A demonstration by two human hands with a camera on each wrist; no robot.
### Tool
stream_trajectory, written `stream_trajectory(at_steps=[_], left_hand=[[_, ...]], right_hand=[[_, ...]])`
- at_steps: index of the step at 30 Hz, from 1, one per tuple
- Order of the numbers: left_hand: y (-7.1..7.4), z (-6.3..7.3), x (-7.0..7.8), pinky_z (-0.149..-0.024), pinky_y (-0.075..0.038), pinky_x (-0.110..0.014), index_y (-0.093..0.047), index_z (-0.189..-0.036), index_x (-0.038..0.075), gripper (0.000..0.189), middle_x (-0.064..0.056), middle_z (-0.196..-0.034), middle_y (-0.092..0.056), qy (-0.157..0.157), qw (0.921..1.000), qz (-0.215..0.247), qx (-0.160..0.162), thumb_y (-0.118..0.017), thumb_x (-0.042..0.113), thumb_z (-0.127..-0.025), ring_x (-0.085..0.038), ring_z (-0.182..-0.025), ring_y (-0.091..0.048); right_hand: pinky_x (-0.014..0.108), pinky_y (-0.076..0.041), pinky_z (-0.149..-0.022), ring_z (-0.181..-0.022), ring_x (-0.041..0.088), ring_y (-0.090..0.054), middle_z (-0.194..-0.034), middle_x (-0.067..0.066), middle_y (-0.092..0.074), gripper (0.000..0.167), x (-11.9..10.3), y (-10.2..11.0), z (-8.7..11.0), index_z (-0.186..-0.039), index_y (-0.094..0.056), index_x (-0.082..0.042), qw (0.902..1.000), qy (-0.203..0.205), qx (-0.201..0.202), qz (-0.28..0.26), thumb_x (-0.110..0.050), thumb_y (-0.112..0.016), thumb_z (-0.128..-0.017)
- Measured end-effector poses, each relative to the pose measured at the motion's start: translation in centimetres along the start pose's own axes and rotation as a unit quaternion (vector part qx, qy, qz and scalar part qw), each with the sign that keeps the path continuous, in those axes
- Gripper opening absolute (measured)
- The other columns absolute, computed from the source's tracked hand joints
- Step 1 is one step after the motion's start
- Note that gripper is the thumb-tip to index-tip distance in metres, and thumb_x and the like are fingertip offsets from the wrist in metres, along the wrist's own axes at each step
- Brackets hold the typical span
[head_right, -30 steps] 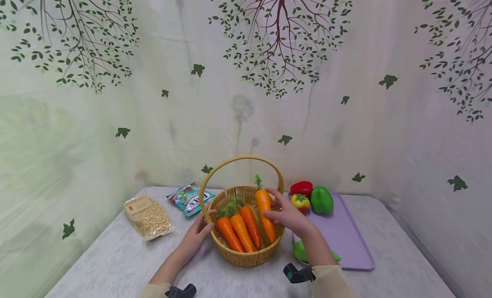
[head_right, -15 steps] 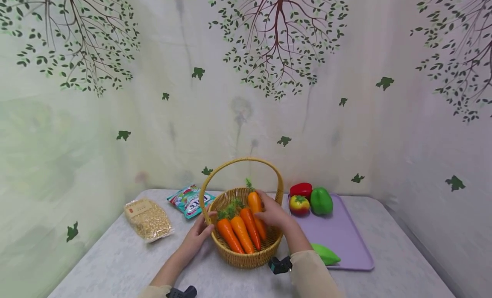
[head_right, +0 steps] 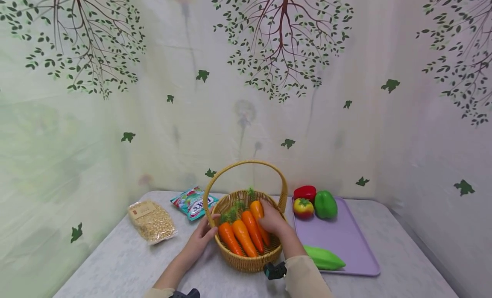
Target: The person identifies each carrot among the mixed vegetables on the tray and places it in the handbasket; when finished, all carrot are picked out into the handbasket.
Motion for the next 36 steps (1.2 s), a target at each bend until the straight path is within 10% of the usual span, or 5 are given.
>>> stream_trajectory(at_steps=[10, 25, 36], left_hand=[[0.4, -0.1, -0.1, -0.102, -0.042, -0.024, -0.048, -0.144, 0.02, 0.043, -0.004, -0.169, -0.013, 0.0, 1.0, -0.001, 0.0, -0.056, 0.026, -0.102, -0.037, -0.143, -0.043], [0.0, 0.1, 0.1, -0.101, -0.041, -0.022, -0.047, -0.145, 0.018, 0.043, -0.005, -0.168, -0.017, 0.001, 1.0, 0.002, -0.004, -0.055, 0.023, -0.103, -0.036, -0.142, -0.043], [0.4, -0.1, 0.0, -0.106, -0.042, -0.035, -0.047, -0.145, 0.021, 0.044, -0.003, -0.168, -0.017, 0.001, 1.0, -0.007, 0.001, -0.055, 0.029, -0.103, -0.036, -0.142, -0.044]], right_hand=[[0.057, -0.04, -0.109, -0.131, 0.042, -0.051, -0.145, 0.027, -0.051, 0.058, 0.0, 0.3, -0.2, -0.145, -0.045, 0.005, 0.9992, -0.004, 0.028, -0.027, -0.008, -0.064, -0.092], [0.049, -0.055, -0.093, -0.127, 0.038, -0.058, -0.143, 0.02, -0.055, 0.042, -0.8, 2.7, 2.2, -0.142, -0.053, -0.011, 0.9738, 0.036, 0.031, -0.223, -0.01, -0.056, -0.1], [0.044, -0.054, -0.096, -0.122, 0.027, -0.059, -0.137, 0.007, -0.062, 0.036, -1.8, 6.3, 5.9, -0.135, -0.059, -0.021, 0.9844, 0.058, 0.048, -0.159, -0.013, -0.055, -0.101]])
Point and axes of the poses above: each hand's wrist, its own z-axis away from the middle knuckle, its own y-axis out of the back of the hand, x = y × z, the point moved 9 cm from there along -z, towards the middle knuckle
